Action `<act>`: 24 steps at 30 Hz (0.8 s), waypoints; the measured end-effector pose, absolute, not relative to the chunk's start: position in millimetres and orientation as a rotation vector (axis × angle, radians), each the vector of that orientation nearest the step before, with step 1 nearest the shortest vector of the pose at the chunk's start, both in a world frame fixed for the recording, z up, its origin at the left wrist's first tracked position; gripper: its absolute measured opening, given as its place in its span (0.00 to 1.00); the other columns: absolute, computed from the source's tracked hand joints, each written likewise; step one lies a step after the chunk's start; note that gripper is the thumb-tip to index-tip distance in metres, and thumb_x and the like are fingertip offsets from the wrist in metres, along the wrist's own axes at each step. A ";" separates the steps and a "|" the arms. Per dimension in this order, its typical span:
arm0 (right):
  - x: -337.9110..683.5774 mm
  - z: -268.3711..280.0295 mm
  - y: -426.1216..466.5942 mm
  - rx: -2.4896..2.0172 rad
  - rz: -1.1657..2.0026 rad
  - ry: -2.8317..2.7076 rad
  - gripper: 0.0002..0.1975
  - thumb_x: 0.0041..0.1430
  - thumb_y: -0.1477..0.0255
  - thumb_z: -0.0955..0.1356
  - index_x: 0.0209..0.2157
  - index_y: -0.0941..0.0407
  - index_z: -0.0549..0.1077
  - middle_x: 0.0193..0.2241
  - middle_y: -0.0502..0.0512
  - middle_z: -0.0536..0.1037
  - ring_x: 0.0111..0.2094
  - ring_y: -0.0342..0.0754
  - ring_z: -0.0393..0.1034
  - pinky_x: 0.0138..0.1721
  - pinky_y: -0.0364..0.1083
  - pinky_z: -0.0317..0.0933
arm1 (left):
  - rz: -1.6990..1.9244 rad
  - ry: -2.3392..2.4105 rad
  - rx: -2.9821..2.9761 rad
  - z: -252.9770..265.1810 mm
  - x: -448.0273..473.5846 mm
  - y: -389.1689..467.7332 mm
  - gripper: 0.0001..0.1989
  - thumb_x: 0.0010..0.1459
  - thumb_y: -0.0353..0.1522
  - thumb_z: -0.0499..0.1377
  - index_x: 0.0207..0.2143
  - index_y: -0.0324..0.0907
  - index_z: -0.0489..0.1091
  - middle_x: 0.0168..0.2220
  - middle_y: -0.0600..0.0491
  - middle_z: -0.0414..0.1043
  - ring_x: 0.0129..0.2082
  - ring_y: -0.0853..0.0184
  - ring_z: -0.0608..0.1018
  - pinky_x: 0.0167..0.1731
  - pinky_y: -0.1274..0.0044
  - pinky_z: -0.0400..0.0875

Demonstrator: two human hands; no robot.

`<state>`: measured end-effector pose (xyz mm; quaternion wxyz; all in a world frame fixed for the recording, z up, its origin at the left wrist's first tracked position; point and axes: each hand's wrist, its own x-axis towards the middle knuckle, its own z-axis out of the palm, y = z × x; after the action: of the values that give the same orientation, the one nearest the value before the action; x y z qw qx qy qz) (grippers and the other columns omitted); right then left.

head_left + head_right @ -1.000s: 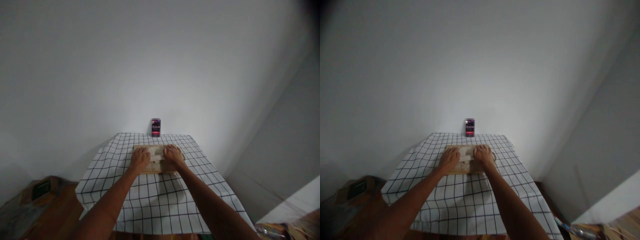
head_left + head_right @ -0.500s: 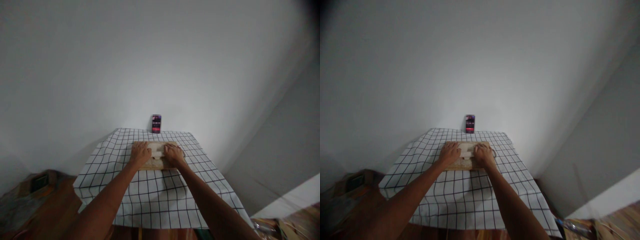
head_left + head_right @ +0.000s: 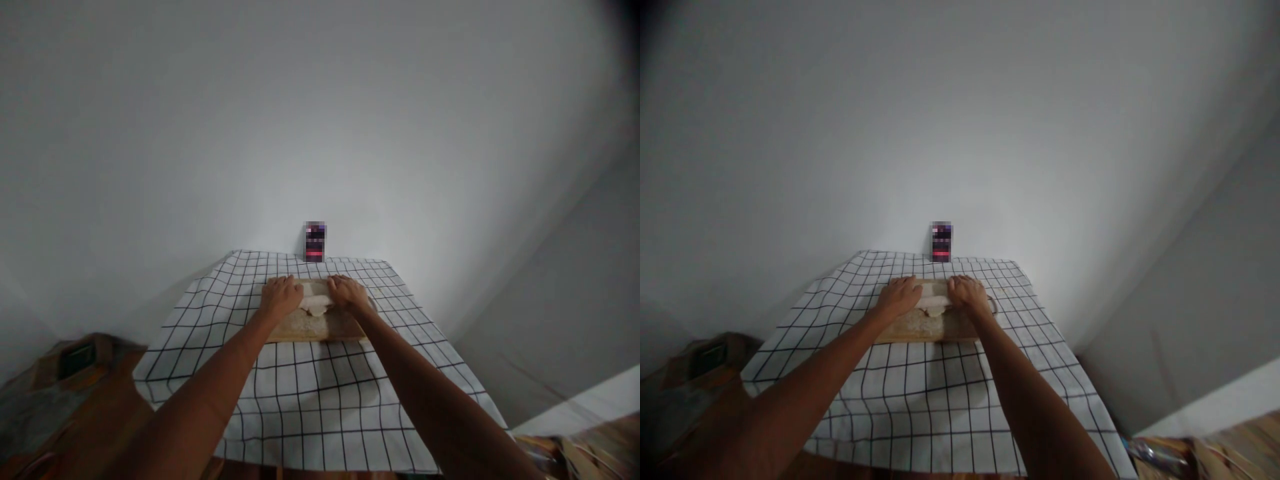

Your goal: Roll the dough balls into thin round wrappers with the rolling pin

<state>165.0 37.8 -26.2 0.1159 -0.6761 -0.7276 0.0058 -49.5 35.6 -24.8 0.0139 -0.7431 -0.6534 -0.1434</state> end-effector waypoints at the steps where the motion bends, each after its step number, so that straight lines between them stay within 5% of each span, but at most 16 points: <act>1: 164.6 -25.9 42.4 -1.980 0.036 -2.122 0.28 0.84 0.61 0.52 0.60 0.49 0.80 0.63 0.58 0.83 0.62 0.55 0.78 0.62 0.52 0.68 | -0.434 -2.075 -2.322 -24.5 -49.5 41.6 0.25 0.75 0.39 0.52 0.67 0.40 0.75 0.65 0.37 0.80 0.67 0.47 0.78 0.64 0.56 0.73; 9: 164.8 -27.5 33.7 -1.937 0.020 -2.108 0.27 0.84 0.63 0.53 0.59 0.51 0.80 0.63 0.59 0.83 0.62 0.55 0.77 0.64 0.52 0.66 | -0.389 -2.139 -2.342 -23.4 -50.0 49.8 0.30 0.75 0.41 0.51 0.72 0.38 0.71 0.70 0.37 0.76 0.70 0.47 0.76 0.68 0.59 0.70; 17: 168.1 -35.3 -4.5 -1.894 -0.014 -2.122 0.25 0.83 0.66 0.55 0.63 0.53 0.78 0.68 0.58 0.79 0.70 0.54 0.70 0.73 0.56 0.56 | -0.397 -1.949 -2.308 -15.6 -45.5 6.8 0.22 0.73 0.36 0.53 0.62 0.40 0.78 0.64 0.40 0.81 0.66 0.49 0.78 0.65 0.59 0.73; 24: 168.6 -22.4 12.5 -1.852 0.008 -2.208 0.28 0.85 0.60 0.53 0.59 0.53 0.80 0.63 0.61 0.83 0.65 0.54 0.75 0.67 0.53 0.63 | -0.405 -2.089 -2.288 -16.7 -47.7 18.9 0.24 0.74 0.39 0.51 0.63 0.41 0.76 0.64 0.39 0.80 0.68 0.49 0.77 0.62 0.59 0.75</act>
<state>168.6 12.5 -22.4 0.1298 -0.6372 -0.7597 0.0029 -47.7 18.9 -16.7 0.0086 -0.7321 -0.6687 -0.1296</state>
